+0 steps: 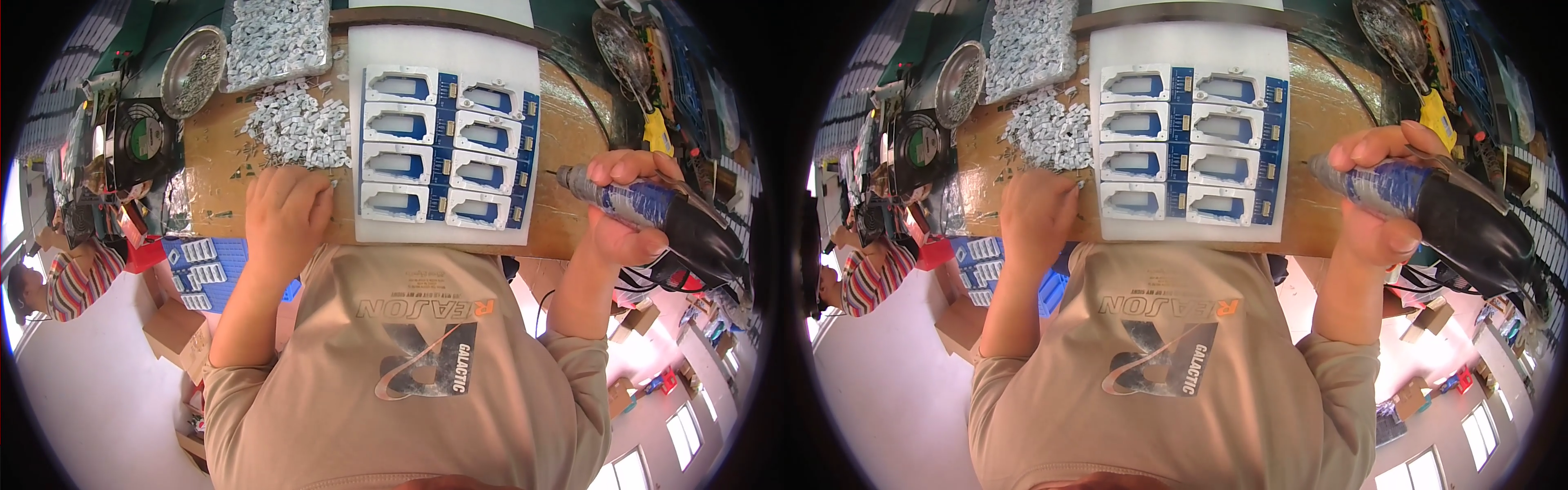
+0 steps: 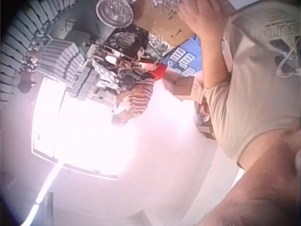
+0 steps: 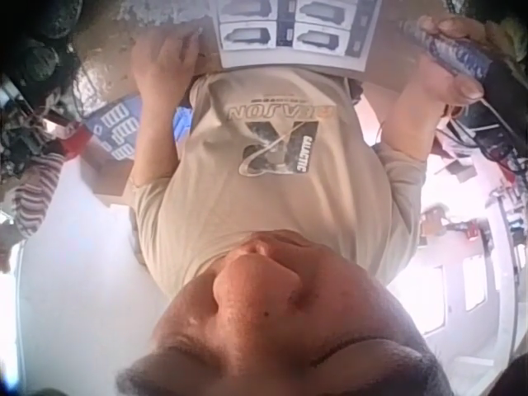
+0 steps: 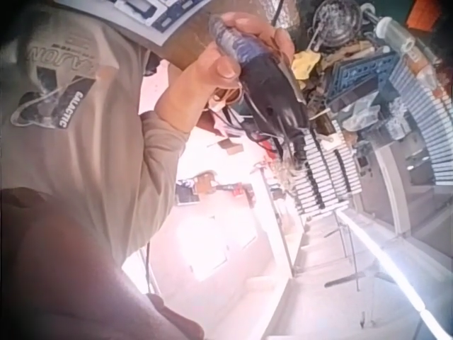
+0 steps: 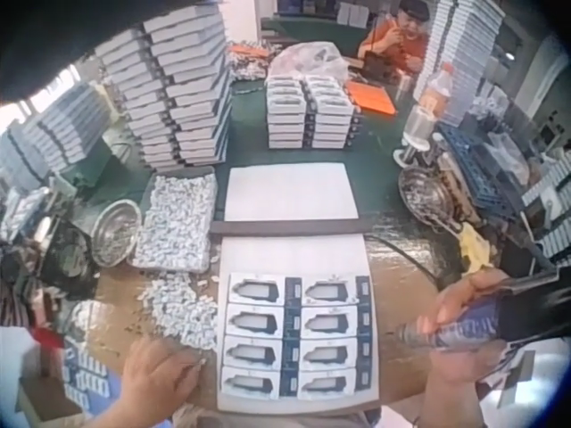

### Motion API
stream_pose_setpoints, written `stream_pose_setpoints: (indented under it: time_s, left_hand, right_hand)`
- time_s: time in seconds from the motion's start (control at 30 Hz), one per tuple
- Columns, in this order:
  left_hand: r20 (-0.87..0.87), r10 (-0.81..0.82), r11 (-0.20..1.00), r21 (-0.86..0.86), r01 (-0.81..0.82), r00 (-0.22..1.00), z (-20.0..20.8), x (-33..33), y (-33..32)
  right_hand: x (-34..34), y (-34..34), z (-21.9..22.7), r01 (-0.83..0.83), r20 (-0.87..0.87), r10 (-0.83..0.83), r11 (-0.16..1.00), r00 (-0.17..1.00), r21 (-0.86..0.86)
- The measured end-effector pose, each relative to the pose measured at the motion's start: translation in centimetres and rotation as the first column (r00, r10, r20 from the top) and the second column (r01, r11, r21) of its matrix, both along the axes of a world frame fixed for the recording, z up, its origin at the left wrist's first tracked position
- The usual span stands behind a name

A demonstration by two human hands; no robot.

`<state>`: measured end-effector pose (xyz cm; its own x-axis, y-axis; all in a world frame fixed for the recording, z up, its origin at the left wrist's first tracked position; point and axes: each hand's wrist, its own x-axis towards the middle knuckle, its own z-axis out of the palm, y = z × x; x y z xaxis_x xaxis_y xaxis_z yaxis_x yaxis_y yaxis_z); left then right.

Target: The person assembles small plastic components into blue rectangular housings using a handheld electric screwdriver.

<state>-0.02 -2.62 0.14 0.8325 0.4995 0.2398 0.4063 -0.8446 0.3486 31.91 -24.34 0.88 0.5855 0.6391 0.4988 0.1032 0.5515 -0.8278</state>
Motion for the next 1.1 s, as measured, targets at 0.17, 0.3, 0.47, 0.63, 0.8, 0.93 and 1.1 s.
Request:
stream_pose_setpoints:
  time_s: [0.17, 0.3, 0.47, 0.63, 0.8, 0.93, 1.1]
  left_hand:
    - [-0.029, -0.075, 0.988, 0.135, 0.078, 0.997, -0.3, -0.3, -0.7]
    - [0.088, -0.076, 0.989, 0.135, 0.064, 0.993, -1.5, -1.1, -0.7]
    - [0.093, -0.074, 0.989, 0.137, 0.060, 0.993, -1.4, -1.0, -0.8]
    - [0.058, 0.101, 0.992, -0.079, -0.096, 0.993, -0.7, -0.3, -1.0]
    - [0.043, 0.051, 0.997, -0.068, -0.048, 0.998, -0.5, 0.1, -0.8]
    - [0.096, 0.001, 0.998, -0.055, 0.004, 0.995, 0.6, 1.7, -0.6]
    - [0.261, -0.216, 0.968, -0.070, 0.242, 0.941, 3.1, 8.5, -2.2]
  right_hand:
    - [0.3, -0.4, -0.1, -0.033, 0.010, 0.033, 0.999, 0.999, 0.013]
    - [-0.2, -0.1, -0.1, -0.074, -0.061, 0.077, 0.996, 0.995, 0.050]
    - [-0.7, 0.2, 0.1, -0.068, -0.088, 0.073, 0.996, 0.993, 0.059]
    - [-0.5, -0.4, 0.1, -0.014, 0.057, 0.017, 0.998, 0.998, -0.062]
    - [-0.5, -0.4, 0.2, -0.006, 0.058, 0.010, 0.998, 0.998, -0.065]
    - [-0.2, -0.3, 0.7, -0.052, 0.146, 0.059, 0.997, 0.988, -0.049]
    - [-1.0, 0.9, 2.5, -0.115, 0.163, 0.110, 0.993, 0.981, 0.025]
